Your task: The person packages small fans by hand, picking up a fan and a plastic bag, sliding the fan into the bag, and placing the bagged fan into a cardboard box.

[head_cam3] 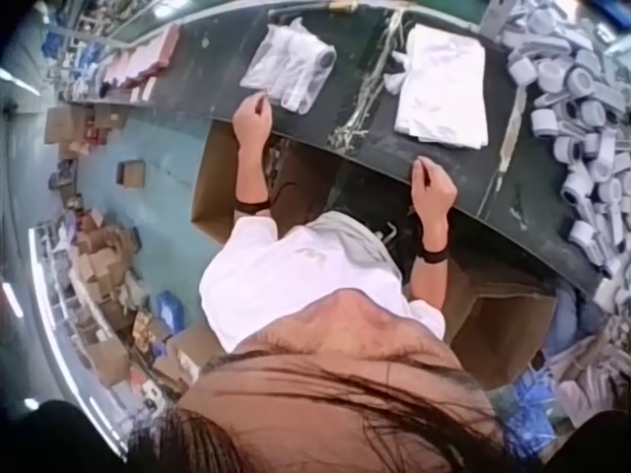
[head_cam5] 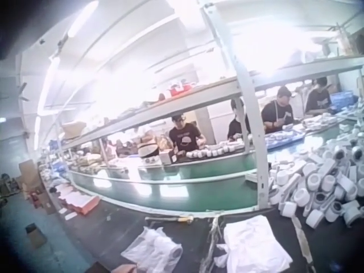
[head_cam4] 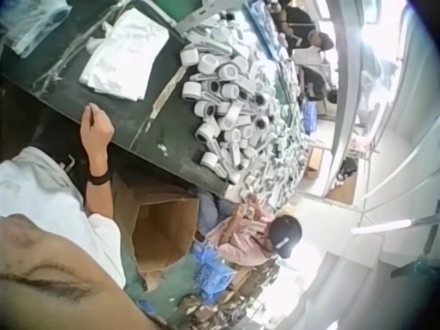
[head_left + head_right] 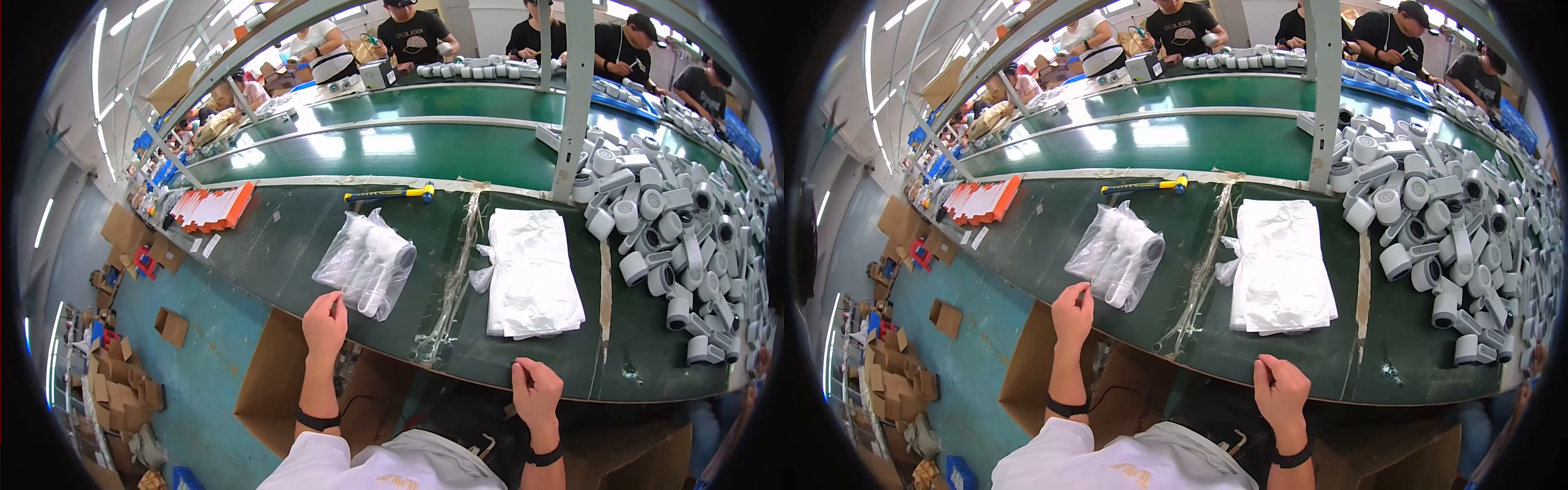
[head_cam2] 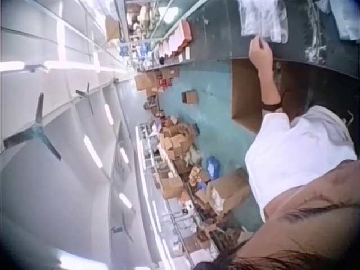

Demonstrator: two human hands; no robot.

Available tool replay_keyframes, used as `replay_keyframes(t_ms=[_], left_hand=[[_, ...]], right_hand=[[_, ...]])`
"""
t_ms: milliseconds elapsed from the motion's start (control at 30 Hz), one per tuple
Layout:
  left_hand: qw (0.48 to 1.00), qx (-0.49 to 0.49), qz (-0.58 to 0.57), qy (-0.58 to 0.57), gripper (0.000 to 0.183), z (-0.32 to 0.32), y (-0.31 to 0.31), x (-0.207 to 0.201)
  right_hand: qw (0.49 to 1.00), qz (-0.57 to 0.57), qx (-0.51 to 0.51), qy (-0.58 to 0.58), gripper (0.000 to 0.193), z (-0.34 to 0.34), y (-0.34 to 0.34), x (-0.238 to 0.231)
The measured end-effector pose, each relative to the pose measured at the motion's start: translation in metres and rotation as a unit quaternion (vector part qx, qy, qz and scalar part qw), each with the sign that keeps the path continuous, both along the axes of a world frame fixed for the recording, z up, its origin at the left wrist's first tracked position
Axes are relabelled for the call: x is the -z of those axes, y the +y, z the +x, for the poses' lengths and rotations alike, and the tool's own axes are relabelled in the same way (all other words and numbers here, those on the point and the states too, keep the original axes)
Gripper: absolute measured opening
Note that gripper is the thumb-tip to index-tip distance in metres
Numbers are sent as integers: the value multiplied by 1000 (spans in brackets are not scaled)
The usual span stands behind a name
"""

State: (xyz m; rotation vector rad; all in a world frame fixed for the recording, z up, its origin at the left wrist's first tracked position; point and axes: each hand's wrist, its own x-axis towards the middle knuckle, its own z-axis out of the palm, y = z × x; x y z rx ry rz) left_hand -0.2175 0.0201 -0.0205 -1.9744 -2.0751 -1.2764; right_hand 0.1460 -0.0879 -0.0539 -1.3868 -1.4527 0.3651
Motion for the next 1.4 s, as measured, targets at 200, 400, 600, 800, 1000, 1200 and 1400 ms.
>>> replay_keyframes(t_ms=[200,400,600,800,1000,1200,1400], left_hand=[[999,-31,4,17,17,-22,-12,12],[990,75,38,115,50,-8,-9,-1],[993,104,-25,57,41,-14,-17,6],[980,74,84,166,82,5,9,-16],[965,102,-47,237,91,18,51,-17],[945,56,-236,221,85,20,64,-19],[951,6,-240,196,78,16,77,0]], right_hand=[[1000,5,-15,-9,7,-2,8,-4],[999,-45,18,-24,10,-3,0,12],[993,-20,17,-117,21,-7,-14,-5],[995,-19,12,-99,21,-7,-8,-6],[995,-39,19,-93,19,-10,-5,-8],[994,-38,25,-99,20,-11,-5,-7],[991,-36,37,-120,22,-9,-5,-4]])
